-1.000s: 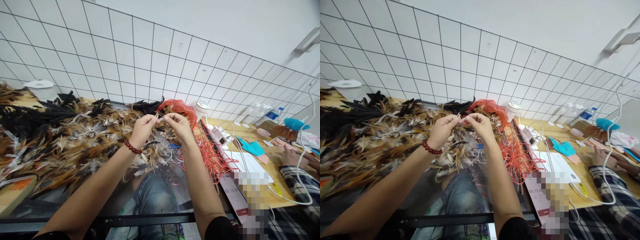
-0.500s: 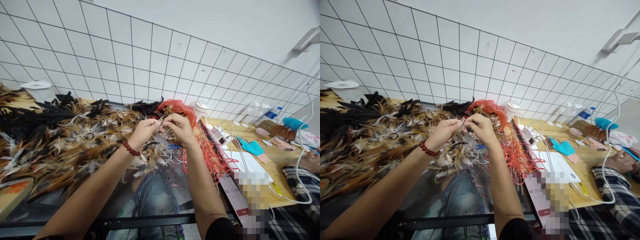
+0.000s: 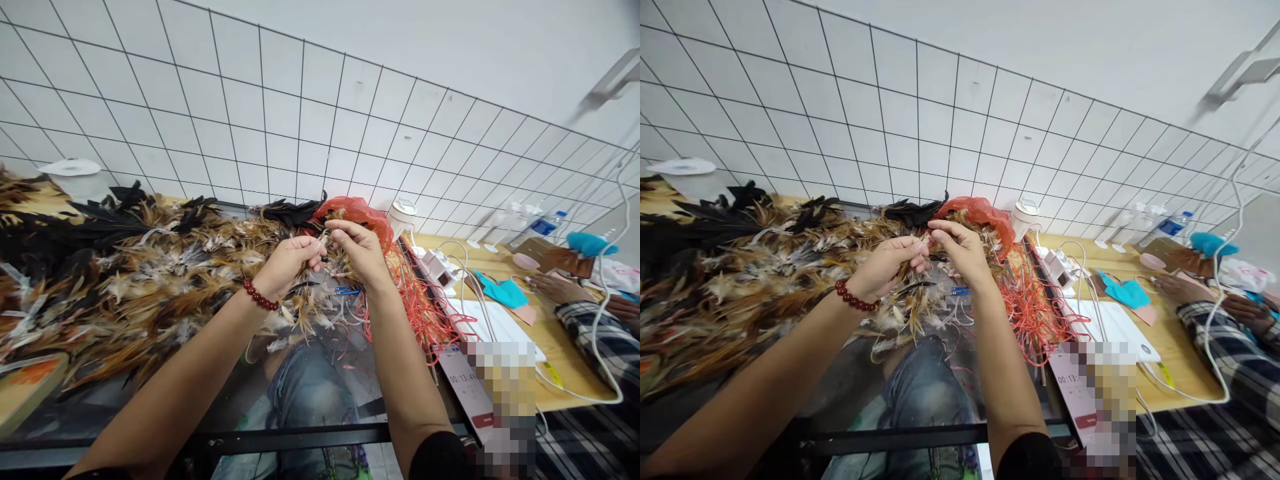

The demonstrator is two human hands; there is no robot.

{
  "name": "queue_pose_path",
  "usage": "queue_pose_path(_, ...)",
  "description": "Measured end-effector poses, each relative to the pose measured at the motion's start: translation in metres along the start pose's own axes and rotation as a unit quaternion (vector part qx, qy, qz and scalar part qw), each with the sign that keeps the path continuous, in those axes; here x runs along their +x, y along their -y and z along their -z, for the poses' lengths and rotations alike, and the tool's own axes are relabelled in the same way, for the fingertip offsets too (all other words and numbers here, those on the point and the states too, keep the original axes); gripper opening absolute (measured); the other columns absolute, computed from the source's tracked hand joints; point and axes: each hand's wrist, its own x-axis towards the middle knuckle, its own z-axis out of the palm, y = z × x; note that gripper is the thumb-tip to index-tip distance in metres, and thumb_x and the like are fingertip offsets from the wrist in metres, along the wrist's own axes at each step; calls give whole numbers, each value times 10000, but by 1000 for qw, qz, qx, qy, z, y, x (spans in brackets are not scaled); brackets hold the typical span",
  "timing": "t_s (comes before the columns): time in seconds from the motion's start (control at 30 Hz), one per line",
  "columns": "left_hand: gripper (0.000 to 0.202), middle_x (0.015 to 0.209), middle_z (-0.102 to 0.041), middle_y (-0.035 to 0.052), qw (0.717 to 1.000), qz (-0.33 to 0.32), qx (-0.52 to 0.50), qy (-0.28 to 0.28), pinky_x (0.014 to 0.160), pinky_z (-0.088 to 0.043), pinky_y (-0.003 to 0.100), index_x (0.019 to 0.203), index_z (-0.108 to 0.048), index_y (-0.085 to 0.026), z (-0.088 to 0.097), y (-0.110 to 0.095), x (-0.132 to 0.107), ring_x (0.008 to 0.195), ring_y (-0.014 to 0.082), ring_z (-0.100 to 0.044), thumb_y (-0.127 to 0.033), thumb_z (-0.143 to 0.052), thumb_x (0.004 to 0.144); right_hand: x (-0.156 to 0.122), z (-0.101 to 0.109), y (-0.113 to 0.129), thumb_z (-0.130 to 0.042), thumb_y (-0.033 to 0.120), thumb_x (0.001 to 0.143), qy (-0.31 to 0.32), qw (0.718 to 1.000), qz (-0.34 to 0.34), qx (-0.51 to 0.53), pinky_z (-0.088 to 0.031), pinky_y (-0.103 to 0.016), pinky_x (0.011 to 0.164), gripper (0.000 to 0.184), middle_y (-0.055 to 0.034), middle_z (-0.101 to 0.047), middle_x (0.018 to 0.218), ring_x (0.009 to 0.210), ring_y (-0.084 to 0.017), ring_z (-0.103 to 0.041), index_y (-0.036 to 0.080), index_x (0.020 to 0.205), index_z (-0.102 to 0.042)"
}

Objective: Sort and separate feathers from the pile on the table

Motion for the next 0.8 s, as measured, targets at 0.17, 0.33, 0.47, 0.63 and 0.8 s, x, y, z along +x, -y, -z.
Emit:
queue_pose_path(0.17,260,480,-439,-30,997,34,-36,52,526,-379,231,641,-628,-131,1,-2,-1,484,97,-480,-350,-752,708,-2,-2,2,-698,410,778,53,997,-24,43,-499,-290,764,252,-10,-678,845,781,-136,-604,228,951,-719)
queue_pose_path(0.33,289,487,-439,-29,994,44,-25,93,523,-384,234,645,-624,-128,0,-5,-3,487,95,-465,-375,-764,702,-4,-7,1,-699,473,764,47,997,-38,47,-479,-268,665,280,16,-602,674,647,-120,-556,199,772,-639)
queue_pose_path(0.47,367,532,-471,-18,997,17,-16,74,548,-420,252,717,-628,-143,-3,-4,-3,521,113,-487,-500,-709,738,-5,-9,2,-627,449,831,24,1000,-10,-4,-441,-254,610,255,34,-531,623,590,-109,-502,205,768,-589)
queue_pose_path(0.63,383,520,-454,-28,997,-17,62,29,500,-360,233,644,-566,-165,-4,-1,-2,482,92,-427,-507,-717,730,-4,-14,-1,-605,379,840,-6,994,47,-99,-438,-268,674,195,0,-575,740,693,-129,-523,200,763,-596)
queue_pose_path(0.8,341,498,-504,-19,988,-33,147,37,534,-377,243,673,-617,-159,5,-5,0,486,104,-450,-480,-693,758,-2,-15,-1,-570,338,865,-63,990,52,-115,-447,-287,748,162,-3,-576,750,754,-146,-540,205,774,-588)
